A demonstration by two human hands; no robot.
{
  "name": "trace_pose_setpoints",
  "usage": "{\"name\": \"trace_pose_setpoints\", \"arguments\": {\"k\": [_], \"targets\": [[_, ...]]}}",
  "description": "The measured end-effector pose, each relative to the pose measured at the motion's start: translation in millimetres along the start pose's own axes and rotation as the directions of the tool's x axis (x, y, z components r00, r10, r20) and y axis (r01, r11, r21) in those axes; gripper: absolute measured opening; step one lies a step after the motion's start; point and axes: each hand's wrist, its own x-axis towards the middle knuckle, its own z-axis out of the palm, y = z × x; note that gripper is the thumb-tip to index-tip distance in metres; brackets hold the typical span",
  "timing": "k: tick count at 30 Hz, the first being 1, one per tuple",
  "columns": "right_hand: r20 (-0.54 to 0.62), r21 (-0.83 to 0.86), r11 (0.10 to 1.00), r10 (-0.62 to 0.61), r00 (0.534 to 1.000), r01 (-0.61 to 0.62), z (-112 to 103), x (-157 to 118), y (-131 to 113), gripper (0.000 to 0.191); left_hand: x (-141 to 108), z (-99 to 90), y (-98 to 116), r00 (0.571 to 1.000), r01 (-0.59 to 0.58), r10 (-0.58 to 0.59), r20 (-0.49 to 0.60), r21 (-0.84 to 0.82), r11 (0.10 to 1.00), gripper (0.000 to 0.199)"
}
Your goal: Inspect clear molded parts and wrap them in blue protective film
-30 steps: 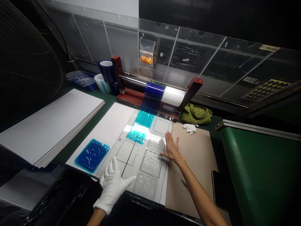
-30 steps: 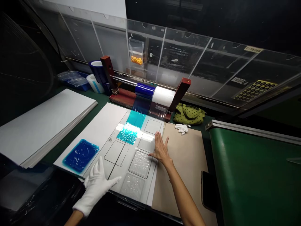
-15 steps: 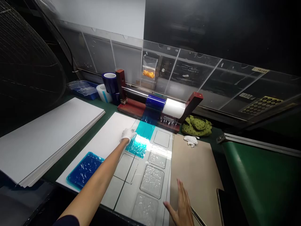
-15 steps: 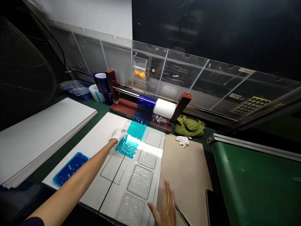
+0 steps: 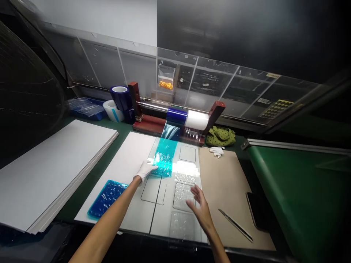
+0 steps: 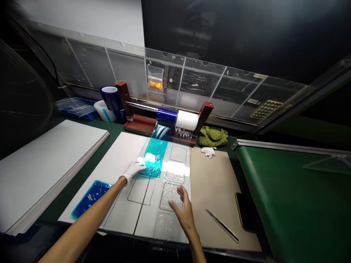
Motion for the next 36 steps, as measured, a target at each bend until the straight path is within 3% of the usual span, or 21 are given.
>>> {"name": "trace_pose_setpoints", "arguments": {"k": [2, 5, 8, 10, 14, 20, 24, 29, 33, 36], "targets": [[0.032, 0.095, 0.991, 0.095, 0.995, -0.097, 19.7, 25.2, -16.5, 0.077, -11.8, -6.6, -9.7, 0.999, 0.035, -0.031, 0.043, -0.100, 0.994, 0.030], [0.196, 0.143, 0.965, 0.192, 0.962, -0.221, 44.9, 52.3, -30.1, 0.062, -31.5, -18.8, -14.9, 0.991, 0.061, -0.030, 0.133, -0.233, 0.971, 0.022], [0.313, 0.149, 0.951, 0.214, 0.925, -0.271, 68.0, 49.2, -34.0, 0.050, -54.7, -33.4, -12.3, 0.984, 0.062, -0.001, 0.175, -0.343, 0.937, 0.016], [0.314, 0.172, 0.950, 0.197, 0.929, -0.259, 81.5, 30.5, -33.9, 0.048, -74.0, -43.4, -10.6, 0.986, 0.052, 0.015, 0.167, -0.391, 0.919, 0.017], [0.260, 0.238, 0.948, 0.148, 0.954, -0.211, 99.7, -24.7, -29.6, 0.052, -123.7, -59.3, -18.2, 0.988, 0.050, 0.018, 0.153, -0.430, 0.902, 0.039], [0.319, 0.241, 0.931, 0.190, 0.928, -0.273, 115.1, -101.8, -9.3, 0.056, -201.9, -62.7, -61.7, 0.993, 0.103, -0.068, 0.096, -0.433, 0.896, 0.052], [0.311, 0.237, 0.912, 0.254, 0.916, -0.334, 122.9, -140.5, 8.2, 0.055, -237.2, -57.1, -90.2, 0.989, 0.150, -0.125, 0.084, -0.450, 0.881, 0.055], [0.277, 0.249, 0.888, 0.318, 0.907, -0.387, 132.1, -159.4, 26.5, 0.058, -254.0, -44.2, -110.6, 0.980, 0.197, -0.188, 0.069, -0.474, 0.858, 0.058], [0.219, 0.243, 0.880, 0.360, 0.907, -0.408, 143.2, -145.3, 39.8, 0.064, -246.9, -29.2, -121.0, 0.968, 0.238, -0.248, 0.044, -0.484, 0.842, 0.059], [0.239, 0.232, 0.887, 0.346, 0.907, -0.399, 151.2, -133.2, 45.1, 0.068, -237.5, -21.1, -128.9, 0.961, 0.258, -0.275, 0.037, -0.487, 0.834, 0.062]]}}
